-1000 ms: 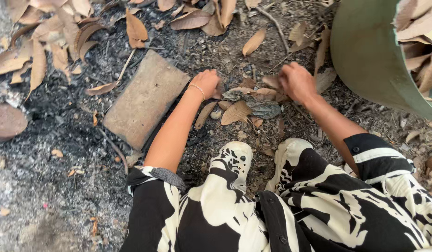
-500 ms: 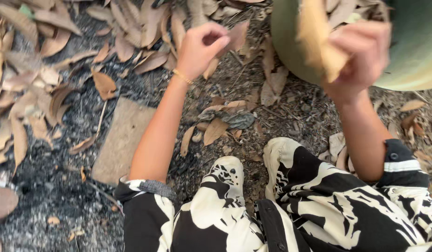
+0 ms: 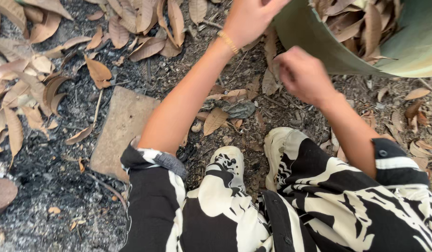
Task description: The person picks up dried leaves from the ground by hand and places them into a bucket.
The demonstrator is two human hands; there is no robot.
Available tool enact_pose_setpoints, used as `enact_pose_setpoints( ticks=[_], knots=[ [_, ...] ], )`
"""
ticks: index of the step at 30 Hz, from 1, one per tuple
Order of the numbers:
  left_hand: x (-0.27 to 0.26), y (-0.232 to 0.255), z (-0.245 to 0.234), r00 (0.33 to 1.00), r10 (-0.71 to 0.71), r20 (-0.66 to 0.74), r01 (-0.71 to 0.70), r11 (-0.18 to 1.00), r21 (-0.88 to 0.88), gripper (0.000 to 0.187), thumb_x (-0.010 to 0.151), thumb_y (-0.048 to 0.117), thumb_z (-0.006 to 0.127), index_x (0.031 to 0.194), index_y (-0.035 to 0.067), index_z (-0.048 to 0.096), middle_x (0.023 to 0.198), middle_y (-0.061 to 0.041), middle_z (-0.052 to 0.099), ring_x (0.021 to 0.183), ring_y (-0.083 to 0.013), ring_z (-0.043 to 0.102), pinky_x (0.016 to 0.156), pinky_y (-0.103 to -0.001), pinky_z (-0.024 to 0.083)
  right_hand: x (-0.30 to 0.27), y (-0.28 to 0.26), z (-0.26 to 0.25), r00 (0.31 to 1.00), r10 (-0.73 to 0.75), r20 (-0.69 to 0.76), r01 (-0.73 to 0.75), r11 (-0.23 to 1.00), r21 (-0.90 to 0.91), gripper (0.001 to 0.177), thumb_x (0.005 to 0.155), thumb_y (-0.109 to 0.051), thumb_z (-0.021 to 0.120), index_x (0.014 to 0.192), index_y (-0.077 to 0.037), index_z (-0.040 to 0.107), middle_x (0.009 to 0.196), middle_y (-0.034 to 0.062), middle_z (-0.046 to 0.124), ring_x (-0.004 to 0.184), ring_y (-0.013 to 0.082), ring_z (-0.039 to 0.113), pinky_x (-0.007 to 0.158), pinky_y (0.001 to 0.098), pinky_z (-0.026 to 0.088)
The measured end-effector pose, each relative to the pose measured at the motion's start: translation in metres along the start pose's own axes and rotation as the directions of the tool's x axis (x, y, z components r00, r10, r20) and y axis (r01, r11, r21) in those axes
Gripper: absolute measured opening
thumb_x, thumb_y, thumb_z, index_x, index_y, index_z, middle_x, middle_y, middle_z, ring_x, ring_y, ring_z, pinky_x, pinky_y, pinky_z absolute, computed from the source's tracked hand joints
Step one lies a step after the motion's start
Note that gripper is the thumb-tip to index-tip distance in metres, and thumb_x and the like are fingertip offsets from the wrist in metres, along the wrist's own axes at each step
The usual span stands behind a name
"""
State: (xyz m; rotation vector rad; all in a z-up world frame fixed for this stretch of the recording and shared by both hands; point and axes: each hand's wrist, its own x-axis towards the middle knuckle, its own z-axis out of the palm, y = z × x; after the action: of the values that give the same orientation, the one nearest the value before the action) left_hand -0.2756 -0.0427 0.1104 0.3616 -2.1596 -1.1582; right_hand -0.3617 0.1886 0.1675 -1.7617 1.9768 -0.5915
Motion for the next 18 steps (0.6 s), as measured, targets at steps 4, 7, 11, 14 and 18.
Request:
enact_pose_setpoints(
  ticks=[4,7,11,14,18],
  knots=[
    [-0.075,-0.03,-0.037,0.984,-0.18,0.014,0.18,0.981,-0.077,0.017,0.095,0.02,0.069,0.094,0.003,0.074,0.093,-0.009,0.079,0.084,-0.0194,0.077,0.076,-0.033,0.06,-0.01,0.067,0.088,0.879,0.372,0.299,-0.321,0.924,-0.207,0.026,0.094,-0.02,0.068,0.119,-0.014,0.07,0.125,0.025,0.058,0.112,0.0463,0.056,0.097,0.0508,0.046],
    [-0.142,-0.067,-0.039,0.83,-0.51,0.227,0.518,0.855,0.029,0.023,0.086,0.02,0.071,0.104,0.006,0.064,0.09,-0.007,0.078,0.083,-0.0211,0.076,0.077,-0.034,0.059,-0.018,0.113,0.121,0.79,0.501,0.354,-0.523,0.851,-0.038,0.035,0.098,-0.02,0.063,0.132,-0.013,0.064,0.135,0.0177,0.061,0.127,0.037,0.058,0.107,0.0492,0.043],
    [-0.207,-0.103,-0.024,0.731,-0.571,0.374,0.467,0.818,0.336,0.012,0.089,0.013,0.069,0.097,0.013,0.078,0.099,-0.012,0.077,0.092,-0.031,0.073,0.088,-0.043,0.056,-0.02,0.12,0.138,0.684,0.64,0.35,-0.703,0.706,0.085,0.032,0.097,-0.027,0.064,0.127,-0.016,0.068,0.139,0.0132,0.061,0.131,0.0317,0.056,0.108,0.046,0.043],
    [-0.236,-0.109,-0.017,0.72,-0.564,0.405,0.327,0.79,0.519,0.022,0.078,0.005,0.071,0.098,0.013,0.078,0.103,-0.019,0.071,0.1,-0.0375,0.067,0.09,-0.047,0.054,-0.018,0.104,0.136,0.778,0.576,0.252,-0.627,0.739,0.247,0.028,0.098,-0.027,0.066,0.119,-0.01,0.074,0.134,0.0155,0.062,0.128,0.0319,0.057,0.111,0.0443,0.04],
    [-0.247,-0.107,-0.01,0.696,-0.566,0.442,0.305,0.79,0.532,0.027,0.08,0.006,0.069,0.106,0.012,0.075,0.108,-0.017,0.071,0.106,-0.0373,0.066,0.092,-0.047,0.053,-0.012,0.076,0.126,0.818,0.493,0.298,-0.549,0.824,0.143,0.031,0.097,-0.03,0.067,0.118,-0.009,0.075,0.125,0.0162,0.065,0.116,0.0315,0.063,0.104,0.0442,0.047]
  ],
)
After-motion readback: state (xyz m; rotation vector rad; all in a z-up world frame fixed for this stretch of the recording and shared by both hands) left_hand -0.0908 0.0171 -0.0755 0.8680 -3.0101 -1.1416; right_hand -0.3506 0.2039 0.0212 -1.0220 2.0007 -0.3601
